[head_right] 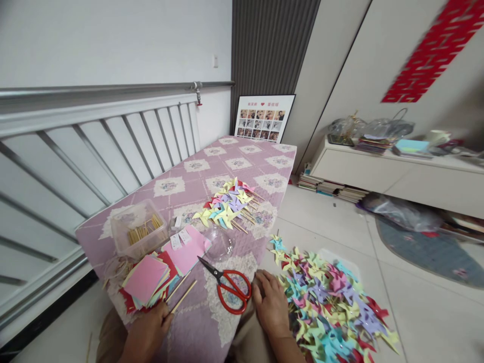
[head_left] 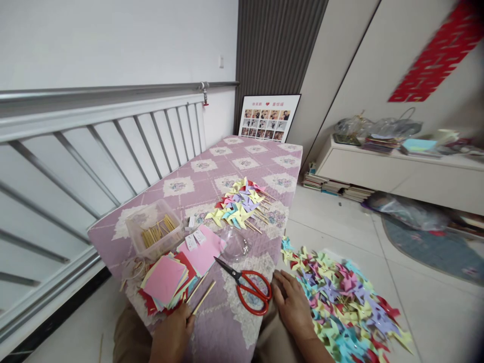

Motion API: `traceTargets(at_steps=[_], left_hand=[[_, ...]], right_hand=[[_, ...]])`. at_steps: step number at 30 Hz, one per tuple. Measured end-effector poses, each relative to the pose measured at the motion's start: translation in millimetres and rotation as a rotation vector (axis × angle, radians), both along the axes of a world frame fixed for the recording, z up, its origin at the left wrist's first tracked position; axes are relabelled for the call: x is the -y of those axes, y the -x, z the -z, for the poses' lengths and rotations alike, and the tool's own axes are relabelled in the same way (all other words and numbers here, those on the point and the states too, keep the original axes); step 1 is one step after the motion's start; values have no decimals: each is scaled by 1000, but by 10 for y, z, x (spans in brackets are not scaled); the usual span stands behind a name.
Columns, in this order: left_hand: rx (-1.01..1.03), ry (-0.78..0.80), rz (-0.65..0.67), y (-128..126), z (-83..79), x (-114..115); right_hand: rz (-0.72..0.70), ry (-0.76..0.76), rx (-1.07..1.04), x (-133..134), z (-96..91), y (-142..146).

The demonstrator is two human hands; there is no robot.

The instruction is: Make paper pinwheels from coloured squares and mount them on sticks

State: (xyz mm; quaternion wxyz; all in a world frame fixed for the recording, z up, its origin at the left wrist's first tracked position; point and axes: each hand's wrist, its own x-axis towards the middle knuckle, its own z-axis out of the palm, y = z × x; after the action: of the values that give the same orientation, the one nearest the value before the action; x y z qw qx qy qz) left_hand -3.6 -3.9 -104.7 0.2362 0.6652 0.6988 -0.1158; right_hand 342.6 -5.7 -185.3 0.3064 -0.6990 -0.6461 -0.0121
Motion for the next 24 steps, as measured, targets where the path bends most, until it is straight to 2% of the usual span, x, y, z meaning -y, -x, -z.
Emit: traceTargets(at_steps=[6,12,16,24], left_hand=[[21,-16,-13,14,-1,13],[-3,-21,-14,51,-76,-3],[-44,-31,-10,55,-96,-5],[5,-53,-25,62,-91,17]], right_hand=[[-14,-15,5,-4,14,-8],[-22,-12,10,-29,52,-26],[-25,-33,17,-41,39,-11],[-18,-17,21,-52,12,23]])
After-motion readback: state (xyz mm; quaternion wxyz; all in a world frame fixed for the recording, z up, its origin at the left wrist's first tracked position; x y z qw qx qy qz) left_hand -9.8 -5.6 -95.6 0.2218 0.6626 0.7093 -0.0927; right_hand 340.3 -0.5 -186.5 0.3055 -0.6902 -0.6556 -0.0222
